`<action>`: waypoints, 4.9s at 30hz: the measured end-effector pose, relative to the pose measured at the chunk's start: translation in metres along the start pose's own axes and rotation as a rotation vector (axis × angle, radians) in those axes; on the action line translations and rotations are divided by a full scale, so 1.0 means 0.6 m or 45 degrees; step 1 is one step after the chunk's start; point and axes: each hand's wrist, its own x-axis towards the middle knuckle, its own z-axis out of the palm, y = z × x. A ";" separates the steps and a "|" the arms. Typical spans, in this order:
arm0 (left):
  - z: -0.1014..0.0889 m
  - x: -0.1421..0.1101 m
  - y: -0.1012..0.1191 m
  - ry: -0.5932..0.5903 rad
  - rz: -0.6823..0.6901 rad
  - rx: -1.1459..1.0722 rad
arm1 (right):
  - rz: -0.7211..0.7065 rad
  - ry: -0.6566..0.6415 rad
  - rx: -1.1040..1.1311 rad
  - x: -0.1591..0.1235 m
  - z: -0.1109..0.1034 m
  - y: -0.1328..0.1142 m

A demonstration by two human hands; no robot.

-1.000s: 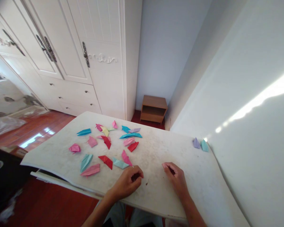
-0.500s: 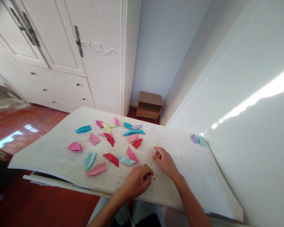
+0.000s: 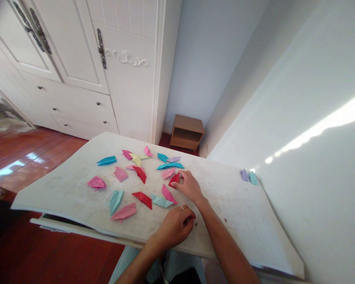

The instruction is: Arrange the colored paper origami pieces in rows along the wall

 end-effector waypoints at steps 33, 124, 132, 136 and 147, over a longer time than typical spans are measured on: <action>-0.001 0.007 0.001 -0.023 -0.093 -0.075 | 0.225 0.351 0.746 -0.091 -0.100 0.089; -0.002 0.022 -0.009 0.092 -0.377 -0.153 | -0.139 0.671 -0.169 -0.053 -0.169 0.269; 0.001 0.019 -0.009 0.125 -0.380 -0.173 | -0.226 0.265 0.106 -0.060 -0.122 0.190; 0.003 0.019 -0.007 0.155 -0.337 -0.129 | -0.178 0.296 0.230 -0.060 -0.128 0.193; 0.010 0.012 -0.002 0.338 -0.194 -0.008 | -0.173 0.215 0.185 -0.059 -0.126 0.208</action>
